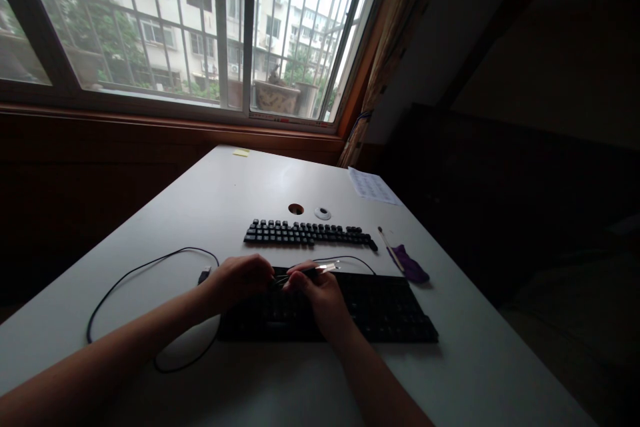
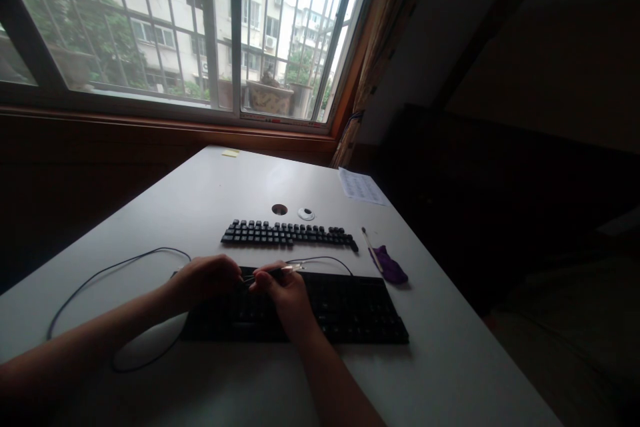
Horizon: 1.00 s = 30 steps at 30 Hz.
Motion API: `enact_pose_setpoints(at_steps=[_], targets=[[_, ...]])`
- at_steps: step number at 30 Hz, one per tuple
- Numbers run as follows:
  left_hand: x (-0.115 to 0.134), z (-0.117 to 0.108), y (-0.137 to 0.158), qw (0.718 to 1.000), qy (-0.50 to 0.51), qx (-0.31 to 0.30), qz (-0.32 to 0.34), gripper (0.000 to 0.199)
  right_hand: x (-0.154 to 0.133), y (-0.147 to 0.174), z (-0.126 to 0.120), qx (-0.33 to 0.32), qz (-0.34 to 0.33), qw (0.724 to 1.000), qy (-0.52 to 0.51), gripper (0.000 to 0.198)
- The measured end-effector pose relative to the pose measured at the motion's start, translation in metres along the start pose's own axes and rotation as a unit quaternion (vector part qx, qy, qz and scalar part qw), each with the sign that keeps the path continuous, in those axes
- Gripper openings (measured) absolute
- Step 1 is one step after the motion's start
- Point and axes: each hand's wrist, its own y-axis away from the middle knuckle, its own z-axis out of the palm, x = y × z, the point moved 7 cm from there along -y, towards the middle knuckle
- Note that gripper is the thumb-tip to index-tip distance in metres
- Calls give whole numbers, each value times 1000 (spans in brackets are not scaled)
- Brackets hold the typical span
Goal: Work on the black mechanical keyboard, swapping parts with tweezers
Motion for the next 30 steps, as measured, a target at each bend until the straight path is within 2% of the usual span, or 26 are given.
enact_pose_setpoints(at_steps=[8, 12, 16, 20, 30], targets=[[10, -4, 1, 1000, -4, 15, 21, 14, 11, -3, -25, 101, -17, 994, -22, 21], [10, -5, 0, 999, 13, 24, 24, 17, -8, -1, -38, 139, -79, 984, 74, 24], [10, -7, 1, 999, 18, 42, 30, 19, -29, 3, -22, 62, -139, 975, 160, 23], [12, -10, 3, 998, 6, 56, 16, 19, -31, 5, 3, -24, -167, 955, 244, 18], [16, -7, 4, 996, -67, 45, 30, 18, -21, 6, 20, -66, -181, 933, 303, 18]])
